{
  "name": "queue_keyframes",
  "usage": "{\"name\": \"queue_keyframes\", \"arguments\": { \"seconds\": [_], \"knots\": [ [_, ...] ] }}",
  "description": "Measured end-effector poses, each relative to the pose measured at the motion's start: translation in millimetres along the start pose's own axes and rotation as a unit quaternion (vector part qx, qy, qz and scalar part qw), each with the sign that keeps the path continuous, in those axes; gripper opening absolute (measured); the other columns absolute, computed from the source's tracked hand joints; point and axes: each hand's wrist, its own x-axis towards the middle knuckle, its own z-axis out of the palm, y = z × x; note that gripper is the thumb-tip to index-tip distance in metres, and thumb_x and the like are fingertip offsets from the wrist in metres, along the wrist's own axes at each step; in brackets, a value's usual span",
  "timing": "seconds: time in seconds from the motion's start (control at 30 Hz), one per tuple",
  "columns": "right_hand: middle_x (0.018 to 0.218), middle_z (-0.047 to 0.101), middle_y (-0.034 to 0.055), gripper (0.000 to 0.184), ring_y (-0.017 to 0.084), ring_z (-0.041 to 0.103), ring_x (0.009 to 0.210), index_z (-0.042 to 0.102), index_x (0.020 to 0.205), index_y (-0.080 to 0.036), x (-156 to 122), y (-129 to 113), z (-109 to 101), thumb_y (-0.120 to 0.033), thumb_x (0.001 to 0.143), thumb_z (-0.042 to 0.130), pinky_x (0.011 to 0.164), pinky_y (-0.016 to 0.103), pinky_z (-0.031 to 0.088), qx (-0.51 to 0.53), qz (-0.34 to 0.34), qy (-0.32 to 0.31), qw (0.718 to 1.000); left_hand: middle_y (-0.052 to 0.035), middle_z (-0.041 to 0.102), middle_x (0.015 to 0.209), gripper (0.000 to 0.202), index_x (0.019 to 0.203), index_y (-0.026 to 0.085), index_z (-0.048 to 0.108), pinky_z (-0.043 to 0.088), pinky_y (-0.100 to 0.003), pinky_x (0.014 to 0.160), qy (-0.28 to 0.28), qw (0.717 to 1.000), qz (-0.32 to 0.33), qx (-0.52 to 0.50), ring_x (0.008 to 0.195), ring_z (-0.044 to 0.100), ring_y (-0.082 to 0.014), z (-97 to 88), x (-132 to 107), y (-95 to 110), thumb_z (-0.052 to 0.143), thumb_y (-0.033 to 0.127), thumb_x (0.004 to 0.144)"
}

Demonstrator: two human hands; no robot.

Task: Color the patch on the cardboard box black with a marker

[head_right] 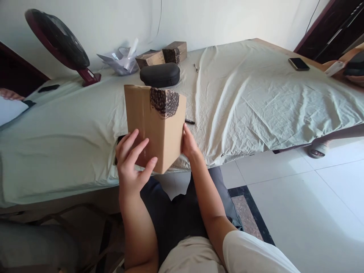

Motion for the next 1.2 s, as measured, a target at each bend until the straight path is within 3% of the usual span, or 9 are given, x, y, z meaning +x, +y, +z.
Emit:
{"name": "queue_keyframes", "arguments": {
  "seconds": [0.17,0.3,0.5,0.57,0.67,0.73,0.87,0.97,1.2],
  "knots": [
    [0.120,0.086,0.0079,0.039,0.037,0.076,0.132,0.073,0.101,-0.029,-2,0,-8,-0.062,0.081,0.067,0.112,0.054,0.063,0.038,-0.037,0.045,0.998,-0.0113,0.075,0.161,0.046,0.158,0.030,0.076,0.049,-0.056,0.135,0.014,0.997,-0.064,0.029,0.154,0.069,-0.0349,-2.0,-5,-11,0.069,0.032,0.113],
    [0.127,0.085,0.0057,0.031,0.034,0.074,0.135,0.074,0.106,-0.030,-8,-3,-14,-0.049,0.081,0.073,0.115,0.052,0.061,-0.018,-0.110,0.045,0.993,-0.0129,0.073,0.164,0.055,0.161,0.026,0.074,0.056,-0.049,0.132,0.003,0.991,-0.132,-0.029,0.152,0.071,-0.0350,-1.8,-12,-24,0.077,0.039,0.108],
    [0.135,0.082,0.0085,0.059,0.035,0.074,0.134,0.071,0.130,-0.032,-14,-2,-15,-0.064,0.083,0.090,0.120,0.058,0.061,-0.086,-0.168,0.046,0.981,-0.0122,0.089,0.117,0.030,0.123,0.022,0.089,0.067,-0.048,0.115,0.015,0.977,-0.212,-0.015,0.123,0.086,-0.0352,0.6,-17,-27,0.074,0.045,0.109],
    [0.136,0.080,0.0104,0.062,0.036,0.075,0.131,0.070,0.133,-0.032,-15,-1,-16,-0.065,0.085,0.090,0.120,0.060,0.061,-0.125,-0.190,0.064,0.972,-0.0132,0.088,0.125,0.034,0.129,0.022,0.087,0.069,-0.046,0.112,0.008,0.971,-0.227,-0.077,0.126,0.085,-0.0350,0.0,-17,-26,0.078,0.045,0.106],
    [0.135,0.079,0.0129,0.057,0.037,0.075,0.130,0.072,0.130,-0.030,-16,-3,-15,-0.065,0.087,0.089,0.122,0.062,0.059,-0.188,-0.223,0.089,0.952,-0.0169,0.080,0.148,0.070,0.158,0.022,0.073,0.067,-0.050,0.116,-0.018,0.950,-0.244,-0.194,0.140,0.078,-0.0377,-2.3,-15,-23,0.090,0.049,0.096],
    [0.135,0.080,0.0135,0.058,0.038,0.075,0.130,0.072,0.128,-0.030,-16,-5,-13,-0.068,0.088,0.088,0.121,0.061,0.060,-0.211,-0.231,0.093,0.945,-0.0178,0.078,0.151,0.080,0.164,0.022,0.068,0.067,-0.052,0.118,-0.019,0.945,-0.240,-0.222,0.143,0.076,-0.0389,-3.7,-14,-19,0.093,0.051,0.093],
    [0.137,0.080,0.0143,0.061,0.037,0.075,0.134,0.068,0.129,-0.029,-15,-9,-4,-0.073,0.090,0.084,0.120,0.058,0.062,-0.216,-0.238,0.081,0.944,-0.0163,0.083,0.135,0.071,0.156,0.021,0.072,0.068,-0.056,0.114,-0.011,0.943,-0.250,-0.218,0.138,0.077,-0.0392,-2.7,-14,-16,0.086,0.058,0.097],
    [0.141,0.078,0.0155,0.066,0.038,0.071,0.142,0.066,0.130,-0.028,-14,-10,0,-0.074,0.087,0.087,0.123,0.059,0.062,-0.212,-0.266,0.072,0.938,-0.0157,0.082,0.133,0.068,0.151,0.020,0.075,0.066,-0.058,0.117,0.032,0.934,-0.283,-0.214,0.136,0.077,-0.0385,2.4,-14,-17,0.079,0.062,0.098],
    [0.144,0.078,0.0162,0.068,0.037,0.074,0.140,0.071,0.136,-0.027,-6,9,1,-0.079,0.092,0.081,0.120,0.055,0.064,-0.250,-0.301,0.060,0.919,-0.0103,0.083,0.117,0.045,0.134,0.022,0.082,0.066,-0.050,0.116,0.132,0.914,-0.355,-0.144,0.120,0.081,-0.0311,13.0,-6,0,0.075,0.043,0.095]
  ]
}}
